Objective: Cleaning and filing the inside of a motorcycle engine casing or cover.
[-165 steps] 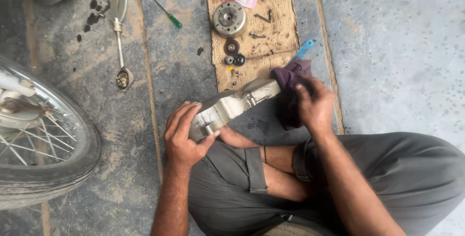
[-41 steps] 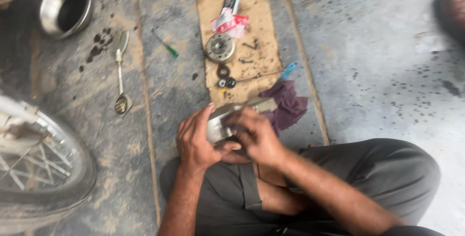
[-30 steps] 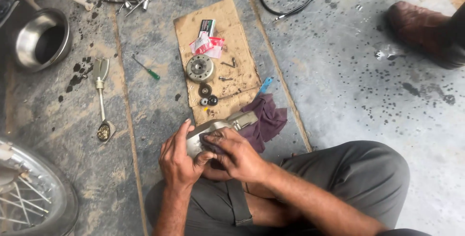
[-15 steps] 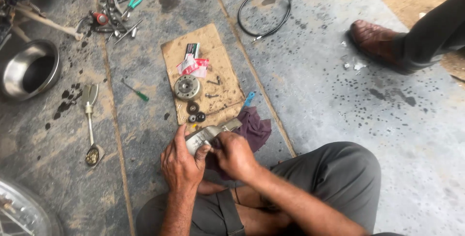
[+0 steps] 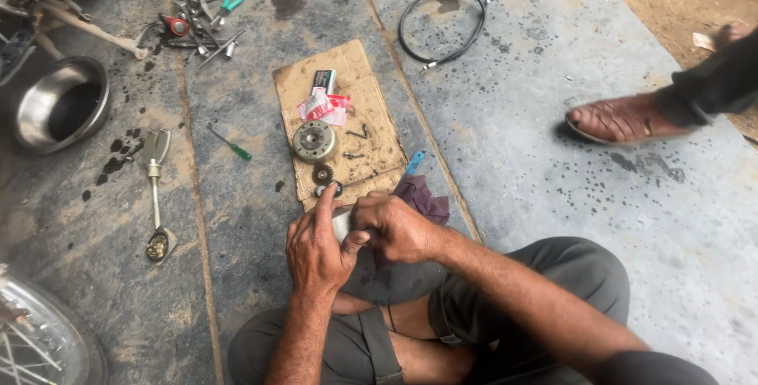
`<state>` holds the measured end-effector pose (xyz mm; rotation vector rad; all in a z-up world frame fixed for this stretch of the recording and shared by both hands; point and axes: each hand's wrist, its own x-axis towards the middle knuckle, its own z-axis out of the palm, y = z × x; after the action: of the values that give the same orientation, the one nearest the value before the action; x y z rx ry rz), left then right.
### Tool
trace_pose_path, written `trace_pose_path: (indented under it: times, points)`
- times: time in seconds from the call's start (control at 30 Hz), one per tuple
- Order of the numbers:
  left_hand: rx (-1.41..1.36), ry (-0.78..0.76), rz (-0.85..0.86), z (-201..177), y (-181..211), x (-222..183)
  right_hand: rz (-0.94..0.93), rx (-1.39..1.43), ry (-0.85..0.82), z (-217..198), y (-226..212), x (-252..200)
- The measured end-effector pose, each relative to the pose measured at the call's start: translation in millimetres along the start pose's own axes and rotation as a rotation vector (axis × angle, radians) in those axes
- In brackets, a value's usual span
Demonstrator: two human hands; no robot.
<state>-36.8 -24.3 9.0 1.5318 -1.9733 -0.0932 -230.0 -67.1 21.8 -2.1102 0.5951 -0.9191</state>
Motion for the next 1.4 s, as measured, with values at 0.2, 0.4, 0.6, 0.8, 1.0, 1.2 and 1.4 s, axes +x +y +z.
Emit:
trace_pose_path:
  times: [0.2, 0.4, 0.6, 0.8, 1.0, 1.2, 1.4]
  points:
    - [-0.069, 0.022, 0.010, -10.3, -5.8, 2.3, -0.112, -0.132, -0.153, 10.3, 11.8, -0.8]
    - [-0.169, 0.092, -0.032, -19.2, -2.5, 13.7, -0.157, -0.261, -0.290, -14.6, -22.0, -4.6]
    - [-0.247, 0.089, -0.116, -24.7, -33.2, 8.3, 0.459, 0.091, 0.321, -22.1, 31.7, -54.0]
    - [-0.254, 0.064, -0.143, -24.9, -34.0, 7.6, 0.480, 0.201, 0.393, 18.3, 4.3, -10.3]
    - [-0.226, 0.091, -0.136, -19.6, -28.3, 5.2, 0.109, -0.092, 0.371, 38.0, -27.8, 6.4]
    - [-0.179, 0.111, -0.119, -16.4, -16.1, 6.6, 0.309, -0.143, 0.422, 33.2, -40.9, -3.7]
    - [-0.159, 0.089, -0.101, -17.9, -38.4, 17.2, 0.769, -0.332, -0.313, 23.3, -12.2, -79.6]
